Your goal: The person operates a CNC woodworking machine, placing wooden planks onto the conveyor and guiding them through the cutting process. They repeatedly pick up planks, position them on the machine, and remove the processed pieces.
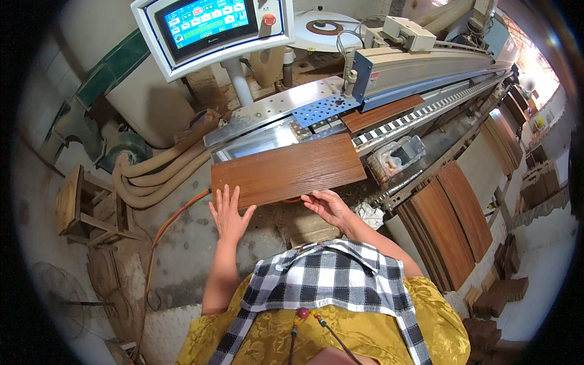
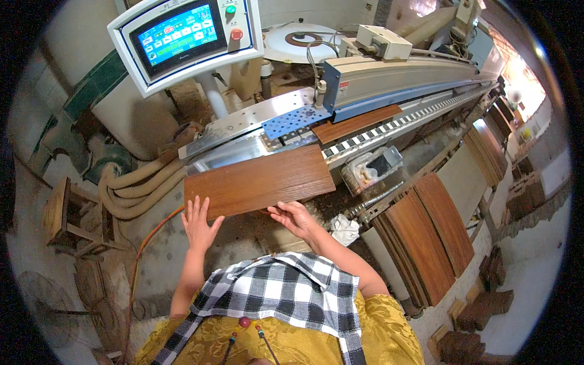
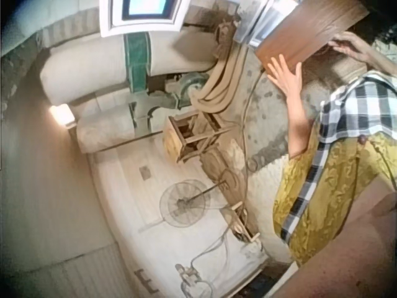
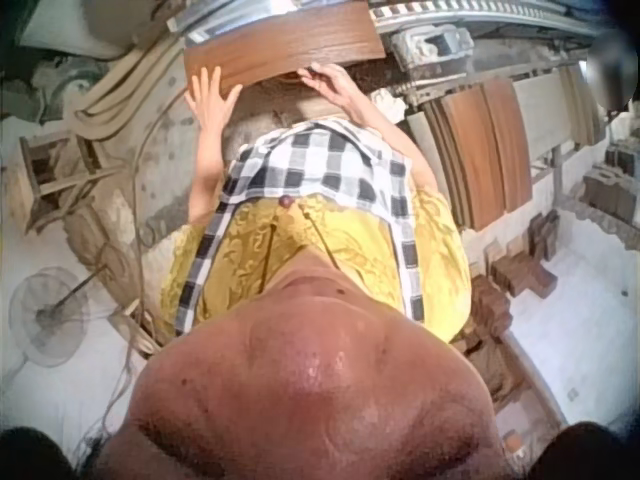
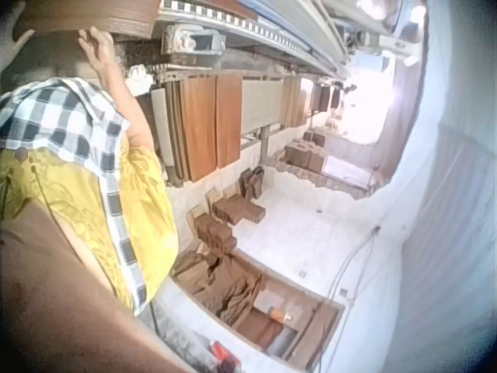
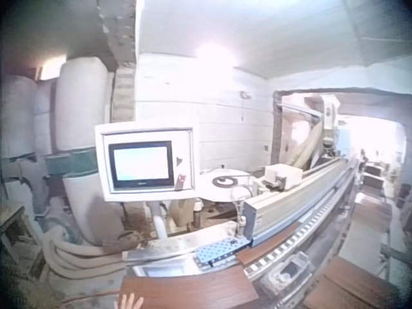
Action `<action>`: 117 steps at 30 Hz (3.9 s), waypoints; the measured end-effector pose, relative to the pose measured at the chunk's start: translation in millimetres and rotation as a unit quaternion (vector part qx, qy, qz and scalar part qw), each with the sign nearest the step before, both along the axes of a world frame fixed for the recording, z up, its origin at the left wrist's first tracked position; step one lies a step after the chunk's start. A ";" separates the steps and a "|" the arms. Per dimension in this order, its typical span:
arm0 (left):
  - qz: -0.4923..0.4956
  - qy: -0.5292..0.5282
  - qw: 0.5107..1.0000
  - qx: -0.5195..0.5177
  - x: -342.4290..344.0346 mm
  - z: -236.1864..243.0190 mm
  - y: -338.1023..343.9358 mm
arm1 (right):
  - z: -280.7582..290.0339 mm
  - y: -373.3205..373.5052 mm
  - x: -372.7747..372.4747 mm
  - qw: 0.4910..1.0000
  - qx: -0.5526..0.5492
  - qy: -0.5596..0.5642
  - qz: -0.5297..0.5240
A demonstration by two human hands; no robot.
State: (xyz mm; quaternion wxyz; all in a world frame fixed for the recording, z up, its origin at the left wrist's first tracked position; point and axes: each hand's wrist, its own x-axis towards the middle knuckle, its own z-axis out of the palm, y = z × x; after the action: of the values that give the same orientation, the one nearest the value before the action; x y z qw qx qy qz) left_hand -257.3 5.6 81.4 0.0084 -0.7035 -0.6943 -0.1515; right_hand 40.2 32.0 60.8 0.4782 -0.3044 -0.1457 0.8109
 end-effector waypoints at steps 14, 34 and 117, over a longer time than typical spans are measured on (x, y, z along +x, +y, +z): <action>0.132 -0.025 0.990 -0.035 21.4 -4.3 74.6 | -45.8 -56.5 197.3 0.570 0.154 -0.803 -0.085; 0.126 -0.021 0.992 -0.006 27.5 -3.5 72.7 | -36.0 -109.0 244.5 0.292 0.162 -0.943 0.006; -0.050 -0.165 0.985 -0.025 96.0 -0.3 101.4 | -89.0 -299.1 282.9 0.753 -0.124 -0.071 -0.642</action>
State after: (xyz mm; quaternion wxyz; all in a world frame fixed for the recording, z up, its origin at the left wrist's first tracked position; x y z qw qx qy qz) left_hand -161.4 107.1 81.0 -0.1316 -0.7027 -0.6537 -0.2483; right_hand 323.1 -267.1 -28.2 0.8328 -0.4397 0.1518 0.3001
